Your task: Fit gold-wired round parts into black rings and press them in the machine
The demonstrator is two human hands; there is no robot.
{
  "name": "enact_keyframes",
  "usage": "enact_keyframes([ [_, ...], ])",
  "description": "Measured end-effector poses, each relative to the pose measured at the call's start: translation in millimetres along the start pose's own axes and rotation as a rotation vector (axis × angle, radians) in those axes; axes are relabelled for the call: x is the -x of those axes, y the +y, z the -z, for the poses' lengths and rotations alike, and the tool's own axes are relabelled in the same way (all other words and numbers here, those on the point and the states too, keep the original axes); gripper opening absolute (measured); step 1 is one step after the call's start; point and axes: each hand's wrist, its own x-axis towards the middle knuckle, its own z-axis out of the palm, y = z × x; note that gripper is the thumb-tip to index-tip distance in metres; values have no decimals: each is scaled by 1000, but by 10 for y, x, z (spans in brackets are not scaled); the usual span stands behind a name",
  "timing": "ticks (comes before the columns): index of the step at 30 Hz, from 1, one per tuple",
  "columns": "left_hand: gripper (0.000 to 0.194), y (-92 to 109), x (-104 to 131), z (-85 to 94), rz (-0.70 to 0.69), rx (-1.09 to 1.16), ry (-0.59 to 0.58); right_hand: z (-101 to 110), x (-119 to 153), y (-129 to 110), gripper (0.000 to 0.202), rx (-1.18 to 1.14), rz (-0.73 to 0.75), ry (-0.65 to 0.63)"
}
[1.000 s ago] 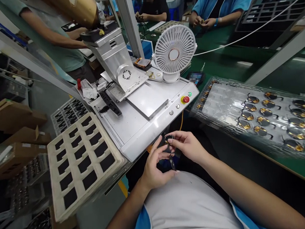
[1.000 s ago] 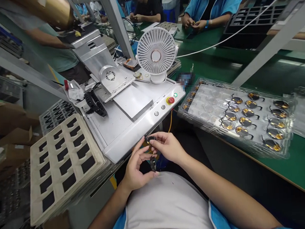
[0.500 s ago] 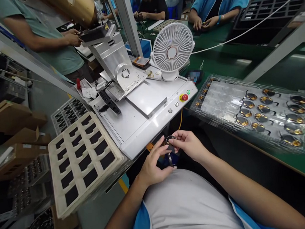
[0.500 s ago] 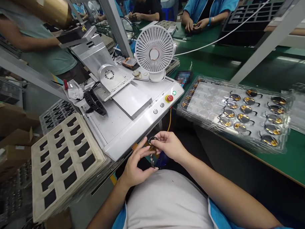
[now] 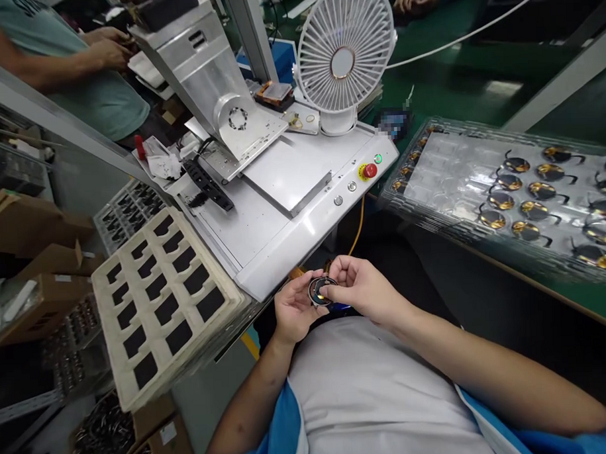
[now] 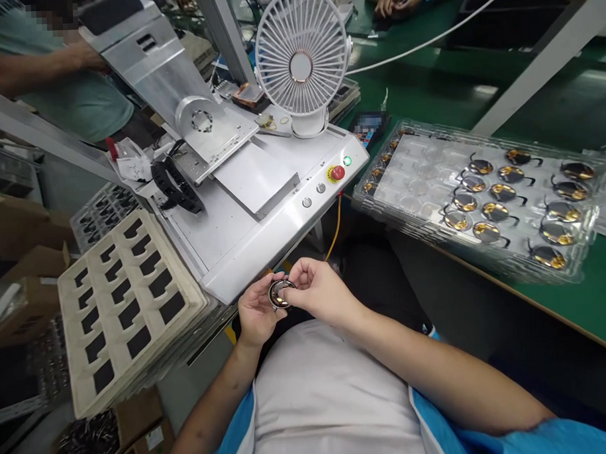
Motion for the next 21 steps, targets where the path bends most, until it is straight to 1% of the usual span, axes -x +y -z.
enact_keyframes([
  [3,64,-2,6,2,-57,5,-14,-39,20,-4,30,95,65,26],
  [5,63,-3,8,-2,-76,15,-15,-50,28,-1,29,134,81,37],
  [10,64,6,6,-18,-40,-28,41,-62,21,9,28,149,92,25],
  [14,61,23,-2,-24,-41,-24,47,-58,13,-1,28,156,96,11],
  [17,60,31,-4,-25,2,-22,76,-57,17,-8,28,169,91,10],
  [21,60,25,-10,-31,17,-6,112,-67,-4,-2,29,120,62,-6],
])
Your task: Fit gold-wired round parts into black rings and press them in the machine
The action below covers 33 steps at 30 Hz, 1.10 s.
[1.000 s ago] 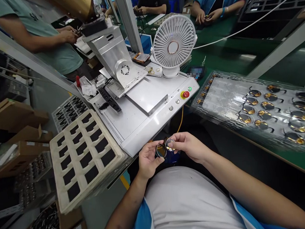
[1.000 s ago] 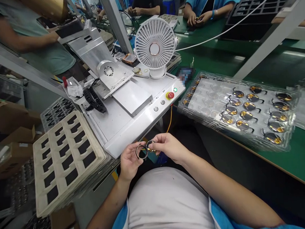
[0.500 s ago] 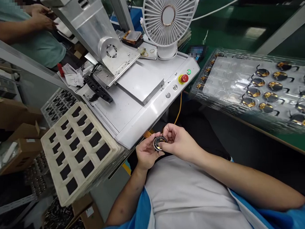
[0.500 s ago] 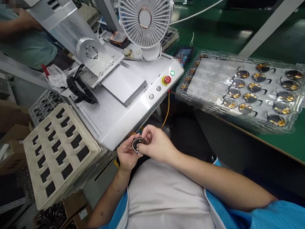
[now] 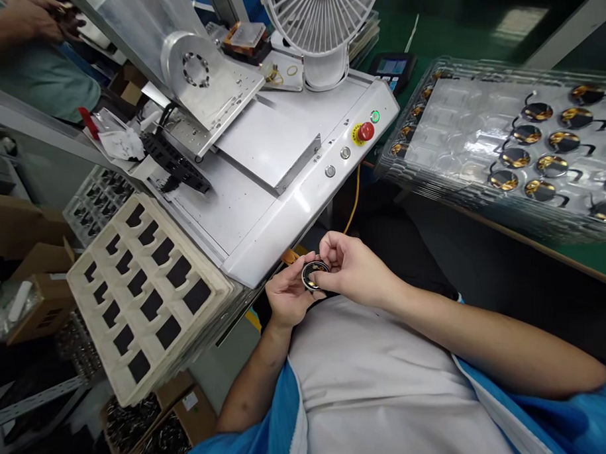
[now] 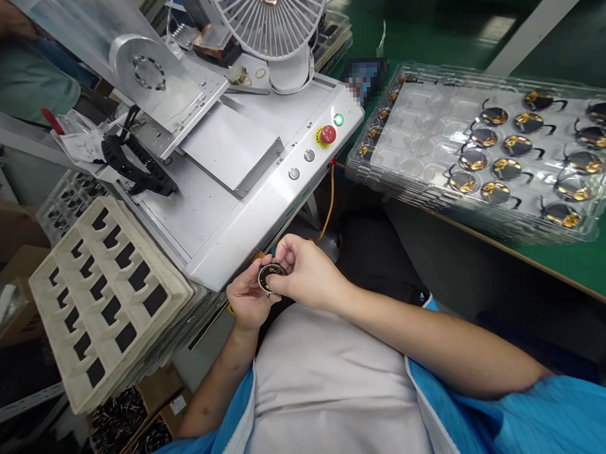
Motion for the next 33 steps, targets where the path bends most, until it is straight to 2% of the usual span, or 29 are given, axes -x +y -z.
enact_keyframes([
  [5,62,-36,1,-2,-48,7,4,44,-80,22,39,-77,-85,-18],
  [10,61,-77,39,-3,-43,-6,49,166,-107,97,47,27,-224,-105],
  [14,60,-66,45,-11,-43,-44,22,189,-99,164,55,-58,-201,-110],
  [19,60,-10,43,-23,-60,-91,7,119,-95,159,62,-177,-234,-98],
  [23,53,-1,50,-53,-26,-88,100,22,-160,118,64,-197,-233,-61],
  [27,46,51,-7,-72,-30,17,223,91,-440,-98,56,51,-183,-150],
  [28,44,81,-26,-66,-32,48,221,152,-546,-199,52,103,-132,-121],
  [29,41,115,-41,-56,-23,71,201,227,-661,-314,49,127,-63,-41],
  [32,36,203,-60,-10,25,89,74,472,-1025,-678,34,87,125,328],
  [33,38,217,-57,4,27,77,31,542,-1135,-782,31,80,144,400],
])
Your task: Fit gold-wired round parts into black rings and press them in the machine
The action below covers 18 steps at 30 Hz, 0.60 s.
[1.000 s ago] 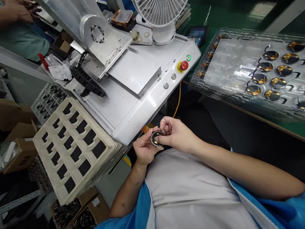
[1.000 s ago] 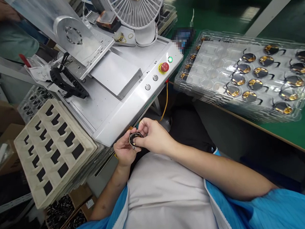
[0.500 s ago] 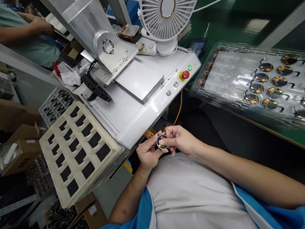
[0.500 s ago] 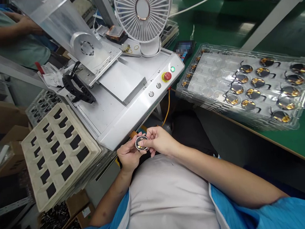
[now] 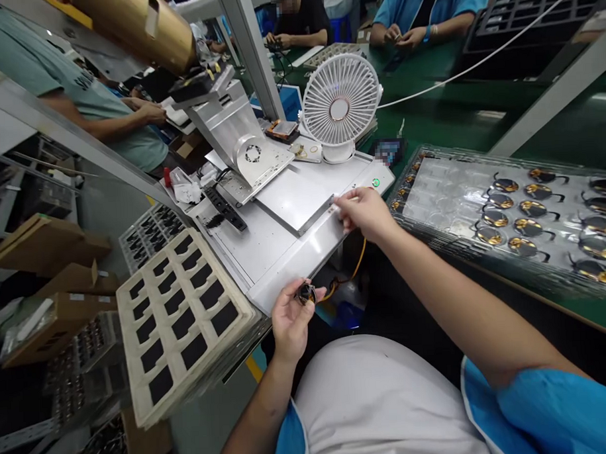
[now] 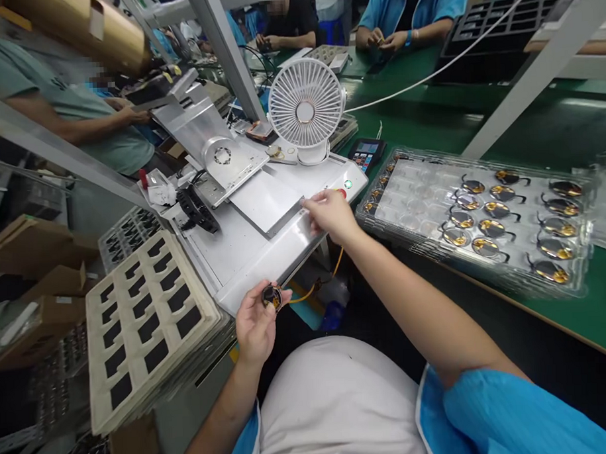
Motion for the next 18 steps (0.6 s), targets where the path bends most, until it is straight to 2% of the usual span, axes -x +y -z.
enact_keyframes([
  [3,52,2,17,15,-42,-78,-61,36,-290,-158,29,31,7,17],
  [6,62,-11,32,-6,-102,-199,-43,33,-290,-195,31,40,55,1],
  [9,68,-2,42,-44,-191,-345,-19,33,9,-136,30,38,164,-46],
  [11,71,6,43,-64,-254,-429,-7,41,318,-46,33,68,178,-177],
  [15,77,-1,35,-76,-319,-551,-16,49,899,216,41,125,25,-485],
  [18,75,-16,30,-71,-336,-619,-19,30,1116,387,39,156,-36,-538],
])
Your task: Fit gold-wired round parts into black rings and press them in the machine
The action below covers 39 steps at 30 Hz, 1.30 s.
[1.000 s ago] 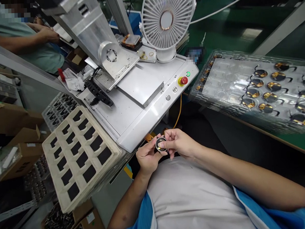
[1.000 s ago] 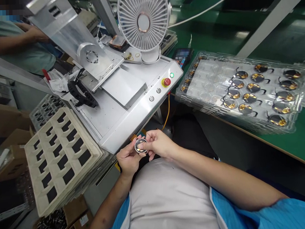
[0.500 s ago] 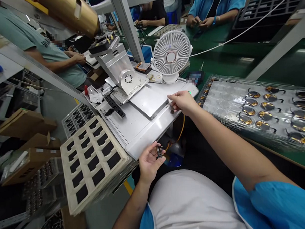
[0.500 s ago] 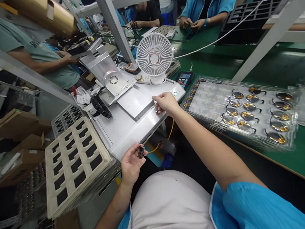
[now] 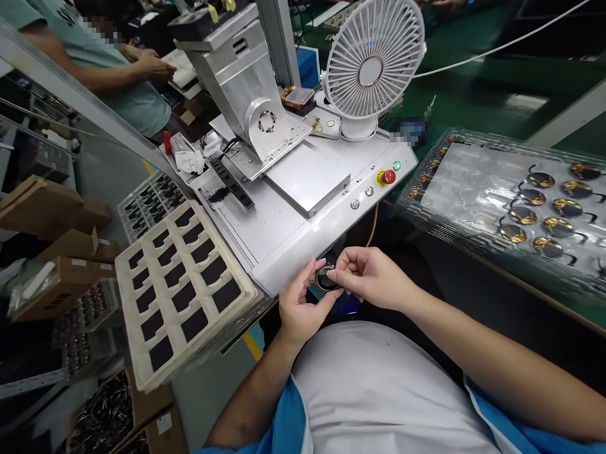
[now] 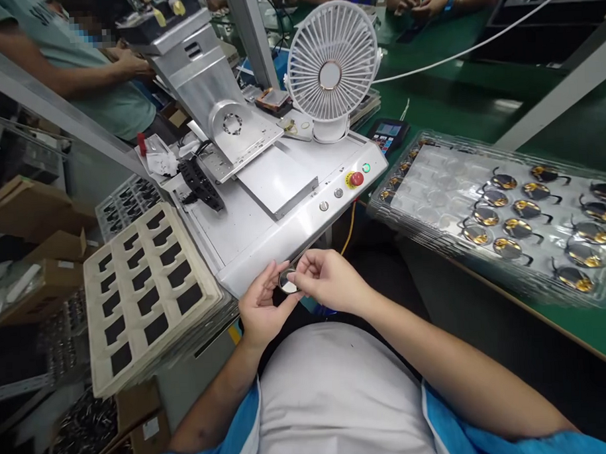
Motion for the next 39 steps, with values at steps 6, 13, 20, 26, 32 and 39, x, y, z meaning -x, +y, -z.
enact_keyframes([
  [6,71,-8,12,-6,-14,-19,-3,-47,9,79,31,99,-9,42],
  [13,71,-41,46,9,-19,-55,11,-55,-38,156,32,136,-21,80],
  [20,77,-16,51,-12,-47,-44,-112,33,27,229,49,-136,-97,0],
  [26,70,-106,36,52,-32,13,-180,1369,574,234,38,106,236,951],
  [32,49,-254,43,121,12,6,-176,2763,1502,592,12,608,-120,1754],
  [39,38,-288,-88,111,-89,-47,-216,2841,1902,1188,16,803,-465,1613],
])
